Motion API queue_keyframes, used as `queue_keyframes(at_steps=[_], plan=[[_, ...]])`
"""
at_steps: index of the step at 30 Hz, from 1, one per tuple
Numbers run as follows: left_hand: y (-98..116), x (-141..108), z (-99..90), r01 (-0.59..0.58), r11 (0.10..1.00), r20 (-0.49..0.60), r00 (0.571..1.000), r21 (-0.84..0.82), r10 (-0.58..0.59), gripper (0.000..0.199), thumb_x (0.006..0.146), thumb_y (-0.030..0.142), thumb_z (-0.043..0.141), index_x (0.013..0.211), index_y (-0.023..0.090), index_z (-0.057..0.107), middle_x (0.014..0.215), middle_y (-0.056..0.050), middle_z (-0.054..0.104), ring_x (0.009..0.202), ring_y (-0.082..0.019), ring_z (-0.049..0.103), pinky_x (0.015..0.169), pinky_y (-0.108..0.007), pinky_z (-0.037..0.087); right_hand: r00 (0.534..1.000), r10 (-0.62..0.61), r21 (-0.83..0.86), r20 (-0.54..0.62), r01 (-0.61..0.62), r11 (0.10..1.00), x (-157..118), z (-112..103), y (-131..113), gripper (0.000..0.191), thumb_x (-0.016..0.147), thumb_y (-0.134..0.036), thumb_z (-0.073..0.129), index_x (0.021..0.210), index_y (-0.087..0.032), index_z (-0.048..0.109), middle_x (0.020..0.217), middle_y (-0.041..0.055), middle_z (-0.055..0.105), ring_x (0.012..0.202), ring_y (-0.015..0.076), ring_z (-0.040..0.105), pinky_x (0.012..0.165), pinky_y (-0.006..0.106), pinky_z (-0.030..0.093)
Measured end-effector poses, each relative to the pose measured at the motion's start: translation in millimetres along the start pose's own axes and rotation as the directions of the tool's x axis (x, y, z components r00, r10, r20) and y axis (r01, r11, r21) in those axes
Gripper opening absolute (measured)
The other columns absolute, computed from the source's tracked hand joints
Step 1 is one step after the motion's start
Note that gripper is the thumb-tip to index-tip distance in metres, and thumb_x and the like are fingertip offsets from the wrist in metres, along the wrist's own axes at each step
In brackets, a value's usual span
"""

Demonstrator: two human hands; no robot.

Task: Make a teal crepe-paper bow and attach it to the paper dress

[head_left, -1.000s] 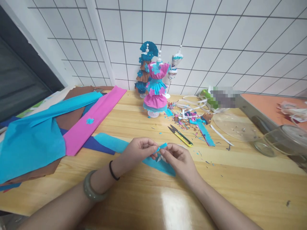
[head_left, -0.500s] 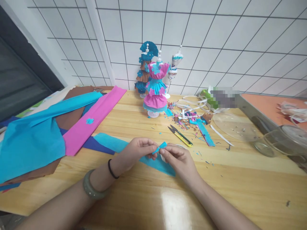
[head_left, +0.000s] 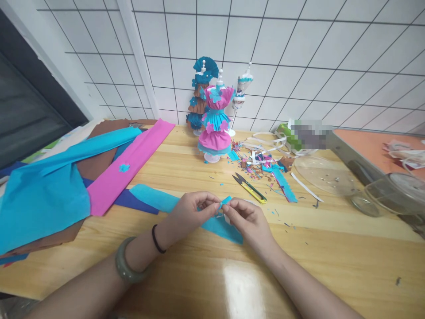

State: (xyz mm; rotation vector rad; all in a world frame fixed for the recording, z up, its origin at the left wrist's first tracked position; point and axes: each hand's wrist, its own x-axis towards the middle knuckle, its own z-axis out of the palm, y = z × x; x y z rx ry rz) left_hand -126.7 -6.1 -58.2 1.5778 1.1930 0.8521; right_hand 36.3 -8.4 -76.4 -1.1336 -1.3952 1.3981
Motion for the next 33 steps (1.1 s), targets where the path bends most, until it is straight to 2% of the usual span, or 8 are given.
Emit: queue_keyframes(at_steps=[4,7,9,11,13,21,28,33], plan=[[-2.3,0.1,-1.6,-0.015,0.995,-0.074,0.997,0.094,0.022,0.025,0.077,0.032,0.057,0.093,0.013,0.061,0.082,-0.005,0.067,0.073,-0.014,0.061,0.065,-0.024,0.049,1.000,0.021,-0.002,-0.007,-0.021,1.000,-0.6,-0.4,2.2,0.028,0.072,-0.041,0.062,0.063,-0.016,0.055,0.053,-0.0040,0.044,0.049,0.0075,0.035,0.046,0.021,0.027],[-2.6,-0.3,-3.1,-0.114,0.967,-0.092,0.986,0.228,0.138,0.017,0.078,0.028,0.055,0.086,0.015,0.062,0.082,-0.004,0.067,0.075,-0.014,0.061,0.067,-0.025,0.049,1.000,0.028,0.018,-0.014,-0.028,0.999,-0.6,-0.3,2.7,0.027,0.072,-0.041,0.062,0.064,-0.016,0.055,0.053,-0.0041,0.045,0.049,0.0076,0.036,0.046,0.021,0.027],[-2.8,-0.7,-2.7,-0.265,0.899,-0.062,0.951,0.349,0.304,0.014,0.079,0.024,0.055,0.086,0.015,0.062,0.085,-0.004,0.067,0.080,-0.015,0.060,0.073,-0.028,0.048,0.999,0.039,0.042,-0.023,-0.038,0.998,-0.1,0.4,1.6,0.028,0.071,-0.042,0.063,0.063,-0.016,0.055,0.051,-0.0047,0.043,0.047,0.0070,0.034,0.045,0.020,0.026],[-3.9,-0.7,-1.6,-0.406,0.787,0.002,0.889,0.465,0.457,0.015,0.079,0.022,0.054,0.091,0.016,0.061,0.088,-0.005,0.066,0.085,-0.017,0.059,0.077,-0.031,0.046,0.998,0.050,0.053,-0.030,-0.048,0.997,0.7,1.2,0.3,0.030,0.070,-0.043,0.063,0.061,-0.016,0.055,0.049,-0.0050,0.042,0.046,0.0066,0.032,0.044,0.020,0.024],[-5.8,-0.3,-0.4,-0.476,0.679,0.067,0.842,0.558,0.535,0.016,0.081,0.020,0.051,0.094,0.016,0.060,0.089,-0.006,0.066,0.085,-0.017,0.058,0.078,-0.034,0.045,0.998,0.054,0.048,-0.038,-0.053,0.997,1.5,1.9,0.0,0.031,0.070,-0.044,0.063,0.061,-0.015,0.056,0.049,-0.0046,0.042,0.046,0.0066,0.032,0.043,0.021,0.024],[-12.5,2.3,0.5,-0.512,0.447,0.183,0.782,0.734,0.595,0.015,0.085,0.017,0.044,0.090,0.014,0.058,0.082,-0.007,0.063,0.083,-0.018,0.056,0.075,-0.034,0.044,1.000,-0.024,-0.045,0.001,0.024,0.999,2.5,0.2,5.6,0.031,0.075,-0.043,0.059,0.062,-0.014,0.059,0.054,-0.0026,0.043,0.051,0.0083,0.036,0.046,0.021,0.027],[-14.9,4.4,-1.6,-0.516,0.389,0.192,0.756,0.763,0.626,0.017,0.084,0.011,0.042,0.082,0.014,0.059,0.075,-0.005,0.063,0.078,-0.017,0.057,0.070,-0.032,0.045,0.997,-0.062,-0.112,0.052,0.068,0.991,1.6,-1.6,5.1,0.030,0.080,-0.042,0.054,0.066,-0.015,0.058,0.057,-0.0023,0.042,0.054,0.0094,0.037,0.049,0.022,0.029],[-11.9,4.2,-3.2,-0.520,0.364,0.208,0.749,0.773,0.629,0.019,0.084,0.010,0.040,0.079,0.014,0.058,0.071,-0.006,0.062,0.076,-0.016,0.058,0.069,-0.030,0.045,0.993,-0.099,-0.175,0.069,0.110,0.978,1.4,-2.3,1.6,0.036,0.085,-0.039,0.047,0.057,-0.017,0.048,0.056,-0.0029,0.039,0.054,0.0095,0.036,0.050,0.022,0.028]])
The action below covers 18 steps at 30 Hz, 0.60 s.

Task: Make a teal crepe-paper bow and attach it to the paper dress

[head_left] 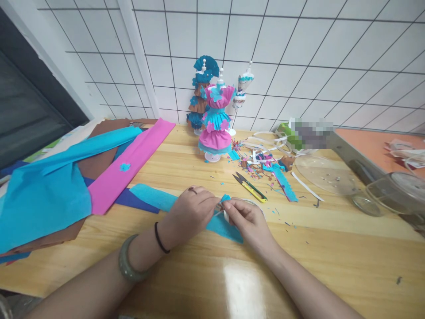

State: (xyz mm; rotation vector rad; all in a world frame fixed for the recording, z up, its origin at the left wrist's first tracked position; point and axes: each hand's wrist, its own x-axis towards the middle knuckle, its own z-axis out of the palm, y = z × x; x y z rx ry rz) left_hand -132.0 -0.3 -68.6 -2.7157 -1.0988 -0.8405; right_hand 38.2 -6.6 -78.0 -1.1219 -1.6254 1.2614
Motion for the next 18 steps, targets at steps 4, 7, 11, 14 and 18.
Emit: queue_keyframes(at_steps=[4,7,11,14,18], plan=[[0.3,-0.2,-0.5,0.006,1.000,0.002,1.000,-0.002,-0.006,0.020,0.084,0.012,0.040,0.078,0.015,0.058,0.070,-0.006,0.062,0.077,-0.016,0.058,0.069,-0.031,0.045,1.000,-0.025,-0.059,0.007,0.025,0.998,-0.4,-0.4,-1.3,0.039,0.088,-0.038,0.043,0.055,-0.017,0.044,0.056,-0.0026,0.040,0.054,0.0100,0.037,0.051,0.023,0.028],[0.3,-0.8,0.2,0.019,1.000,-0.003,1.000,-0.015,-0.019,0.020,0.085,0.013,0.040,0.079,0.015,0.059,0.071,-0.006,0.062,0.076,-0.016,0.059,0.069,-0.031,0.046,0.999,-0.034,-0.074,0.013,0.035,0.997,-0.8,-0.6,-1.3,0.039,0.088,-0.038,0.041,0.056,-0.017,0.045,0.056,-0.0025,0.041,0.055,0.0101,0.038,0.052,0.023,0.029],[-0.2,-1.0,0.5,0.023,0.999,-0.022,0.999,-0.030,-0.024,0.019,0.085,0.015,0.041,0.081,0.015,0.059,0.071,-0.005,0.063,0.075,-0.016,0.059,0.069,-0.031,0.046,0.998,-0.050,-0.067,0.029,0.052,0.996,-0.7,-0.7,-0.3,0.036,0.088,-0.038,0.044,0.059,-0.017,0.049,0.057,-0.0024,0.042,0.056,0.0100,0.040,0.053,0.022,0.030],[-0.5,-1.2,-0.3,0.033,0.998,-0.019,0.999,-0.045,-0.034,0.018,0.085,0.015,0.042,0.085,0.015,0.060,0.073,-0.005,0.064,0.076,-0.016,0.059,0.070,-0.032,0.046,0.999,-0.038,-0.055,0.024,0.039,0.998,-0.8,-0.6,1.8,0.031,0.086,-0.039,0.047,0.066,-0.016,0.055,0.059,-0.0019,0.044,0.057,0.0102,0.040,0.052,0.022,0.031],[-0.8,-1.8,-1.2,0.055,0.996,0.005,0.999,-0.065,-0.055,0.018,0.085,0.016,0.043,0.088,0.014,0.060,0.075,-0.005,0.064,0.077,-0.017,0.059,0.070,-0.032,0.045,1.000,-0.002,-0.037,0.025,0.003,0.999,-1.5,-0.8,4.7,0.028,0.084,-0.041,0.050,0.078,-0.016,0.062,0.065,0.0002,0.049,0.059,0.0112,0.044,0.052,0.022,0.034]])
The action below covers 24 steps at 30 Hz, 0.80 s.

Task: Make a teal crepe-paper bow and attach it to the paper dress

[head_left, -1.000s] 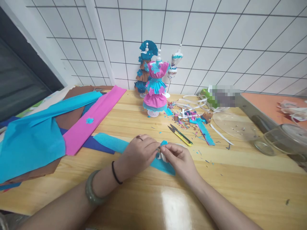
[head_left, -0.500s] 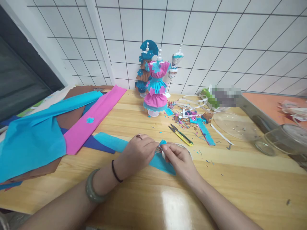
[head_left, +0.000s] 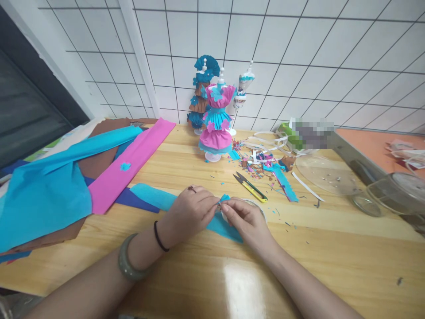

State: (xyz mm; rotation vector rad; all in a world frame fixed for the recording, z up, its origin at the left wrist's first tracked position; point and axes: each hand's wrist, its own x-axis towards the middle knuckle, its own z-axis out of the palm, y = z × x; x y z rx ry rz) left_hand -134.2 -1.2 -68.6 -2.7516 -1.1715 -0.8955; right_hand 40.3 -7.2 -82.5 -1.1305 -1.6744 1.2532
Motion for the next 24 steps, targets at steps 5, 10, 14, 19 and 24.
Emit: queue_keyframes(at_steps=[5,10,14,19,24], plan=[[-1.2,-1.0,-0.1,0.012,1.000,0.017,1.000,0.003,-0.012,0.018,0.085,0.015,0.043,0.086,0.014,0.061,0.075,-0.006,0.064,0.077,-0.017,0.059,0.070,-0.033,0.044,1.000,0.002,0.005,0.027,-0.002,1.000,-0.7,-0.1,-2.5,0.025,0.082,-0.039,0.053,0.088,-0.018,0.065,0.077,0.0037,0.059,0.070,0.0143,0.051,0.061,0.024,0.040],[-2.6,-1.9,0.5,0.041,0.999,-0.007,0.999,-0.028,-0.041,0.017,0.084,0.015,0.044,0.086,0.015,0.061,0.074,-0.005,0.065,0.077,-0.017,0.059,0.069,-0.032,0.044,0.999,0.012,0.022,0.046,-0.013,1.000,-1.0,1.3,-3.8,0.026,0.081,-0.039,0.053,0.092,-0.018,0.065,0.081,0.0047,0.061,0.073,0.0153,0.054,0.064,0.025,0.042],[-3.1,-2.0,1.0,0.070,0.993,-0.017,0.997,-0.098,-0.072,0.017,0.083,0.014,0.045,0.086,0.015,0.062,0.075,-0.005,0.066,0.075,-0.016,0.059,0.069,-0.031,0.044,0.999,0.043,0.088,0.032,-0.046,0.995,-0.8,3.2,-0.3,0.025,0.079,-0.038,0.057,0.091,-0.018,0.065,0.076,0.0032,0.061,0.069,0.0138,0.054,0.060,0.024,0.042],[-1.8,-1.9,1.9,0.103,0.984,-0.024,0.994,-0.146,-0.107,0.016,0.082,0.014,0.047,0.084,0.015,0.063,0.075,-0.005,0.066,0.074,-0.016,0.060,0.068,-0.030,0.044,0.996,0.093,0.183,0.005,-0.092,0.979,-0.1,5.3,0.6,0.026,0.072,-0.040,0.064,0.085,-0.018,0.065,0.065,0.0001,0.060,0.060,0.0117,0.053,0.056,0.023,0.041],[1.2,-2.4,4.4,0.122,0.974,-0.054,0.989,-0.189,-0.134,0.016,0.080,0.013,0.049,0.081,0.016,0.064,0.073,-0.004,0.067,0.070,-0.015,0.060,0.066,-0.029,0.044,0.986,0.164,0.232,-0.030,-0.153,0.961,1.7,6.1,-0.7,0.028,0.064,-0.043,0.069,0.076,-0.017,0.067,0.059,-0.0002,0.059,0.053,0.0104,0.050,0.049,0.022,0.040]])
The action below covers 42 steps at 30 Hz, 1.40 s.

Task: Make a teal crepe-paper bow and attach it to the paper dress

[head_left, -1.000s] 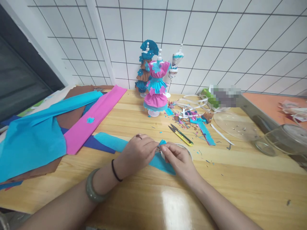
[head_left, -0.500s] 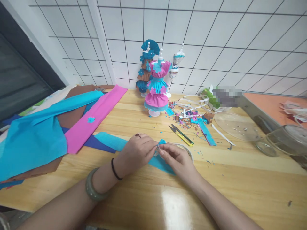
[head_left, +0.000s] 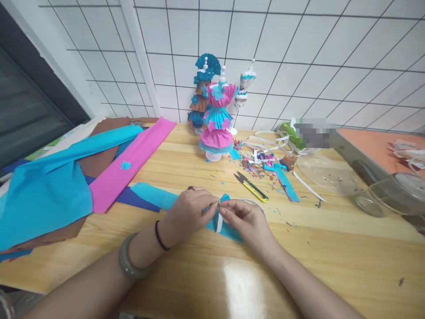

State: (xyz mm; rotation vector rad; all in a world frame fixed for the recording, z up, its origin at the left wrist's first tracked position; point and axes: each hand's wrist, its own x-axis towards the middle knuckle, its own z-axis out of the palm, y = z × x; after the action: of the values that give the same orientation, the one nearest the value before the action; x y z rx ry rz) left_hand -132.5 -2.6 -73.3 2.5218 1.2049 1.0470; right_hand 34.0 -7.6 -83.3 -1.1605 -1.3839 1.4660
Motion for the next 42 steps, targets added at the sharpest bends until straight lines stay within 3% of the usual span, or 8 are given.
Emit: queue_keyframes(at_steps=[8,11,16,20,28,35,38,42], plan=[[7.6,3.8,1.4,0.104,0.989,-0.067,0.991,-0.107,-0.112,0.015,0.077,0.012,0.051,0.072,0.016,0.065,0.067,-0.003,0.067,0.064,-0.013,0.060,0.063,-0.026,0.044,0.998,0.060,0.044,-0.033,-0.058,0.997,1.3,-0.8,-3.6,0.032,0.057,-0.043,0.074,0.069,-0.015,0.068,0.048,-0.0030,0.053,0.043,0.0063,0.041,0.042,0.019,0.033],[11.6,4.9,-0.4,0.197,0.958,-0.053,0.976,-0.210,-0.213,0.014,0.075,0.013,0.053,0.070,0.016,0.065,0.066,-0.002,0.067,0.063,-0.012,0.060,0.061,-0.024,0.045,0.997,0.070,0.057,-0.037,-0.068,0.996,2.1,-0.4,-6.0,0.032,0.056,-0.044,0.074,0.066,-0.015,0.067,0.046,-0.0037,0.052,0.042,0.0057,0.039,0.040,0.019,0.032],[15.0,6.8,-4.9,0.476,0.768,0.169,0.877,-0.429,-0.450,0.015,0.077,0.021,0.053,0.073,0.014,0.067,0.073,-0.003,0.069,0.070,-0.014,0.061,0.064,-0.023,0.047,0.997,0.054,0.088,-0.052,-0.049,0.995,3.8,-1.1,-7.4,0.029,0.052,-0.039,0.078,0.067,-0.016,0.067,0.047,-0.0042,0.054,0.041,0.0055,0.040,0.040,0.018,0.033],[12.0,8.4,-6.1,0.601,0.581,0.316,0.792,-0.549,-0.522,0.019,0.076,0.026,0.055,0.072,0.012,0.067,0.072,-0.005,0.069,0.069,-0.015,0.061,0.063,-0.024,0.047,0.998,0.040,0.080,-0.045,-0.036,0.996,3.4,-2.7,-4.7,0.031,0.057,-0.043,0.074,0.068,-0.016,0.066,0.054,-0.0012,0.060,0.044,0.0063,0.044,0.041,0.019,0.035],[9.0,10.4,-7.6,0.625,0.412,0.408,0.764,-0.664,-0.500,0.014,0.073,0.023,0.057,0.068,0.012,0.066,0.066,-0.003,0.066,0.066,-0.014,0.060,0.066,-0.025,0.047,1.000,-0.004,0.062,0.024,0.003,0.998,1.7,-2.4,-6.7,0.032,0.064,-0.048,0.068,0.070,-0.017,0.065,0.058,0.0009,0.063,0.047,0.0081,0.048,0.044,0.020,0.036],[7.2,7.9,-2.3,0.636,0.356,0.433,0.748,-0.685,-0.503,0.014,0.070,0.026,0.063,0.073,0.013,0.066,0.069,-0.001,0.067,0.066,-0.012,0.058,0.065,-0.023,0.045,1.000,-0.005,0.089,-0.010,0.006,0.996,2.8,-1.6,-1.5,0.026,0.061,-0.039,0.073,0.069,-0.016,0.063,0.049,-0.0049,0.053,0.043,0.0054,0.040,0.042,0.018,0.031],[5.9,6.9,1.3,0.628,0.365,0.401,0.747,-0.688,-0.530,0.014,0.070,0.027,0.063,0.068,0.013,0.065,0.064,-0.001,0.064,0.063,-0.011,0.057,0.063,-0.023,0.044,0.999,-0.012,0.100,0.033,0.009,0.995,1.9,-0.7,-0.4,0.022,0.065,-0.037,0.071,0.070,-0.017,0.063,0.054,-0.0036,0.056,0.047,0.0072,0.045,0.045,0.019,0.035],[6.2,8.1,0.4,0.639,0.304,0.415,0.722,-0.706,-0.554,0.015,0.070,0.026,0.063,0.063,0.013,0.063,0.058,0.001,0.060,0.058,-0.010,0.053,0.060,-0.022,0.042,0.998,-0.024,0.048,0.064,0.020,0.999,-0.3,-0.3,-1.8,0.024,0.069,-0.040,0.067,0.075,-0.017,0.064,0.065,0.0009,0.063,0.056,0.0104,0.052,0.050,0.021,0.039]])
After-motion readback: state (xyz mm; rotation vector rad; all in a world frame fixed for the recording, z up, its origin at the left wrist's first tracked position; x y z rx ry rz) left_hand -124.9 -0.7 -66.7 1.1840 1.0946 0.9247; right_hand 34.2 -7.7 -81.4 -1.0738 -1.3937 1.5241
